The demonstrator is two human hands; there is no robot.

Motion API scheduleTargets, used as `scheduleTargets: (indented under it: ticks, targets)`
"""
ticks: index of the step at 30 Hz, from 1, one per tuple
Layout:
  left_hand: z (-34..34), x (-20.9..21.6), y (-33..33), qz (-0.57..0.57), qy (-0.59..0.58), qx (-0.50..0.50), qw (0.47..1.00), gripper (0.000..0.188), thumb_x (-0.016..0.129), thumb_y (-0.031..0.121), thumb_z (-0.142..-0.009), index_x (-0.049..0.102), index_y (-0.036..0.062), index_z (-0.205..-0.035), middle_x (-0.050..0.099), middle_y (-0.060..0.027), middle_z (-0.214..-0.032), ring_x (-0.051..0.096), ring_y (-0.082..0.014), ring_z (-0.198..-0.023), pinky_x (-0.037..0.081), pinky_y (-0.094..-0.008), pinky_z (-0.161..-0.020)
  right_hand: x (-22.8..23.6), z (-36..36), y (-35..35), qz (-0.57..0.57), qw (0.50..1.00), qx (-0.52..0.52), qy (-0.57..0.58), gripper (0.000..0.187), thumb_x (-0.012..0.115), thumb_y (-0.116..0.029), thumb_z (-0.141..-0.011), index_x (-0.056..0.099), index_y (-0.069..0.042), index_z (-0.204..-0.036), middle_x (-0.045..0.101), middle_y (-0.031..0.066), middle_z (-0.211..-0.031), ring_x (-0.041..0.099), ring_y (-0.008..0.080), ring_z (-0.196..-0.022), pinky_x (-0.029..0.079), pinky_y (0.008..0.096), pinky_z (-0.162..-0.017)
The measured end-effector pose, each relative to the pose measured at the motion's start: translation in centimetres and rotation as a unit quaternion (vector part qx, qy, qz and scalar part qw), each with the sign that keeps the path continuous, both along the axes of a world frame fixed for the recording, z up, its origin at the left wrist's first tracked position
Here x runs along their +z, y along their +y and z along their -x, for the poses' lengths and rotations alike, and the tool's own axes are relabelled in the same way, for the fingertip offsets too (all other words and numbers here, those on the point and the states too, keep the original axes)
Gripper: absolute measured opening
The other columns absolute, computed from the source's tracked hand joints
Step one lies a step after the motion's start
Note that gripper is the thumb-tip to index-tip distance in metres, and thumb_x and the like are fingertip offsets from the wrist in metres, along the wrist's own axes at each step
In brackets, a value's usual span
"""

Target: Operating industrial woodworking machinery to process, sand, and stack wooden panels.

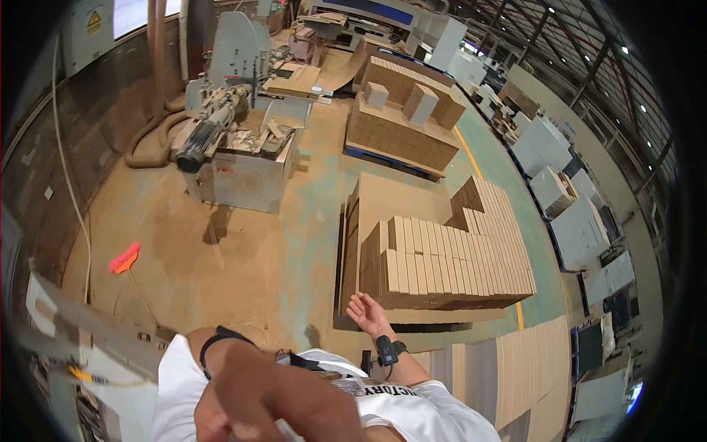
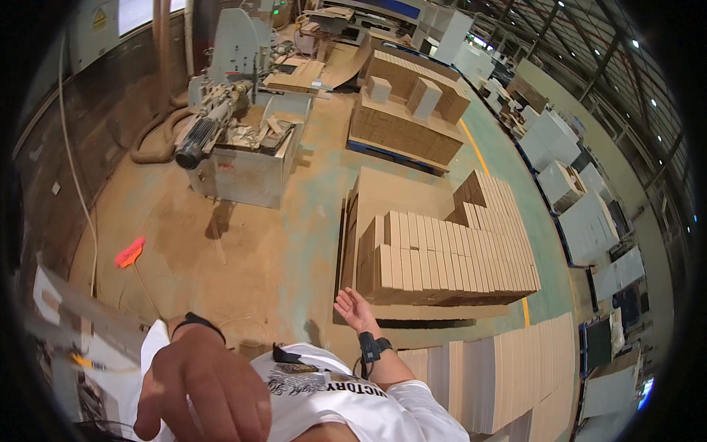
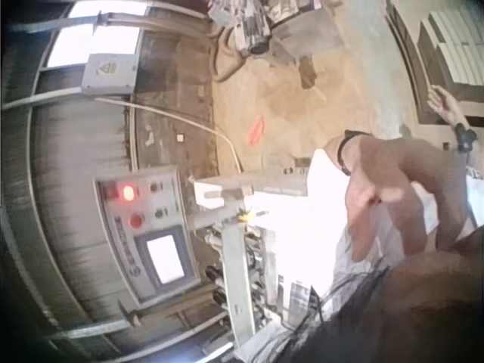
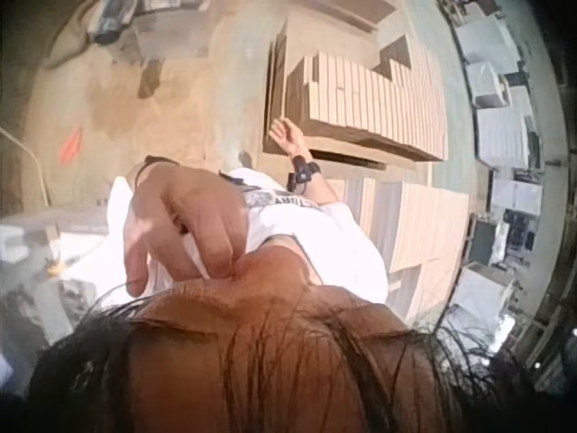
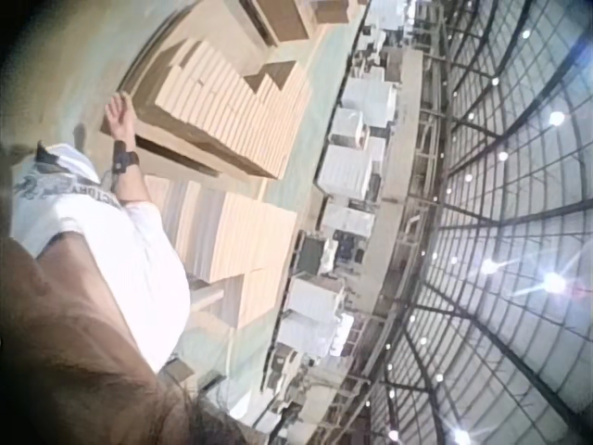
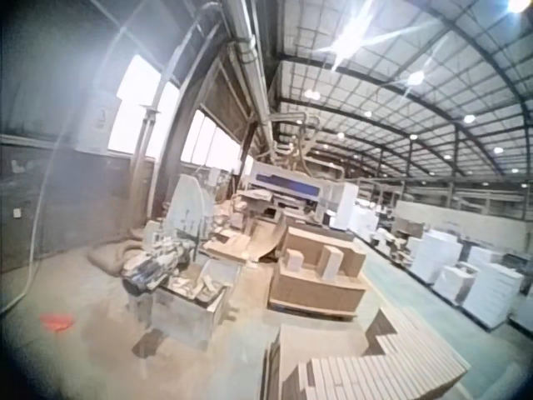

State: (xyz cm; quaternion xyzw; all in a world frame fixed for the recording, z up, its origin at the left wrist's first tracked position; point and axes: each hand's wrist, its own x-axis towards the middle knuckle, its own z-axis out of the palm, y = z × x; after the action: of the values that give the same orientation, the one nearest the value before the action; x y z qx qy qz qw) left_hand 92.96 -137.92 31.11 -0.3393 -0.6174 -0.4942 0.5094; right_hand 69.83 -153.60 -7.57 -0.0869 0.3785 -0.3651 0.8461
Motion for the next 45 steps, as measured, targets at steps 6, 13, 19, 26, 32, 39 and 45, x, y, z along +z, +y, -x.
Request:
scheduleTargets:
  ticks: [6, 13, 19, 26, 32, 39, 45]
  targets:
    - [-8.1, -1.8, -11.1, 0.027, -0.107, 0.018, 0.994, 0.028, 0.061, 0.025, -0.080, 0.058, -0.0030, -0.079, 0.058, -0.0206, -0.081, 0.059, -0.0335, -0.068, 0.049, -0.0368, -0.059, -2.5, -7.2, -13.6, -0.024, 0.999, 0.008, -0.024, 0.013, 0.049, -0.020, -0.088, 0.052, -0.009, -0.094, 0.062, 0.0091, -0.087, 0.060, 0.0216, -0.079, 0.051, 0.0386, -0.074]
    - [-17.6, -14.2, -31.7, -0.349, -0.416, 0.422, 0.726, 0.023, 0.062, 0.021, -0.079, 0.057, 0.0010, -0.088, 0.059, -0.0055, -0.087, 0.054, -0.0136, -0.079, 0.044, -0.0272, -0.069, -4.0, -14.1, -33.5, -0.027, 0.996, -0.064, -0.052, 0.014, 0.048, -0.020, -0.088, 0.057, -0.009, -0.087, 0.064, 0.0063, -0.083, 0.061, 0.0199, -0.076, 0.049, 0.0387, -0.077]
    - [-28.8, -35.2, -43.3, -0.514, -0.617, 0.459, 0.380, 0.026, 0.062, 0.031, -0.079, 0.057, 0.0063, -0.087, 0.055, 0.0006, -0.073, 0.050, -0.0096, -0.066, 0.041, -0.0242, -0.057, -1.6, -17.4, -44.8, -0.014, 0.993, -0.088, -0.073, 0.016, 0.046, -0.021, -0.090, 0.050, -0.010, -0.100, 0.062, 0.0079, -0.087, 0.061, 0.0209, -0.077, 0.050, 0.0386, -0.074]
    - [-36.6, -45.3, -51.1, -0.651, -0.608, 0.333, 0.308, 0.023, 0.058, 0.035, -0.080, 0.061, 0.0120, -0.085, 0.058, 0.0007, -0.070, 0.051, -0.0085, -0.062, 0.040, -0.0222, -0.054, -0.7, -21.9, -57.8, 0.030, 0.999, -0.016, 0.003, 0.024, 0.049, -0.020, -0.088, 0.050, -0.007, -0.108, 0.060, 0.0113, -0.092, 0.060, 0.0201, -0.074, 0.052, 0.0358, -0.068]
    - [-39.4, -44.3, -75.5, -0.389, -0.600, 0.562, 0.416, 0.030, 0.056, 0.031, -0.080, 0.058, 0.0030, -0.092, 0.060, -0.0108, -0.076, 0.057, -0.0245, -0.071, 0.045, -0.0347, -0.065, 0.1, -24.2, -72.4, 0.133, 0.988, -0.005, 0.083, 0.025, 0.050, -0.020, -0.088, 0.049, -0.005, -0.108, 0.059, 0.0108, -0.089, 0.059, 0.0169, -0.071, 0.051, 0.0307, -0.062]
    - [-43.6, -37.0, -102.7, -0.111, -0.568, 0.736, 0.352, 0.025, 0.049, 0.013, -0.078, 0.054, 0.0044, -0.101, 0.051, -0.0168, -0.105, 0.049, -0.0339, -0.098, 0.040, -0.0428, -0.081, 0.3, -28.1, -85.8, 0.266, 0.861, 0.147, 0.407, 0.032, 0.052, -0.021, -0.085, 0.049, -0.004, -0.113, 0.060, 0.0078, -0.091, 0.058, 0.0152, -0.073, 0.047, 0.0277, -0.065]
    - [-45.6, -38.7, -115.0, -0.103, -0.507, 0.789, 0.331, 0.024, 0.049, 0.015, -0.081, 0.055, 0.0069, -0.104, 0.050, -0.0106, -0.114, 0.043, -0.0311, -0.109, 0.035, -0.0420, -0.090, 0.2, -37.7, -97.9, 0.567, 0.555, 0.308, 0.524, 0.043, 0.059, -0.017, -0.077, 0.047, -0.004, -0.116, 0.057, 0.0125, -0.100, 0.054, 0.0260, -0.091, 0.043, 0.0346, -0.079]
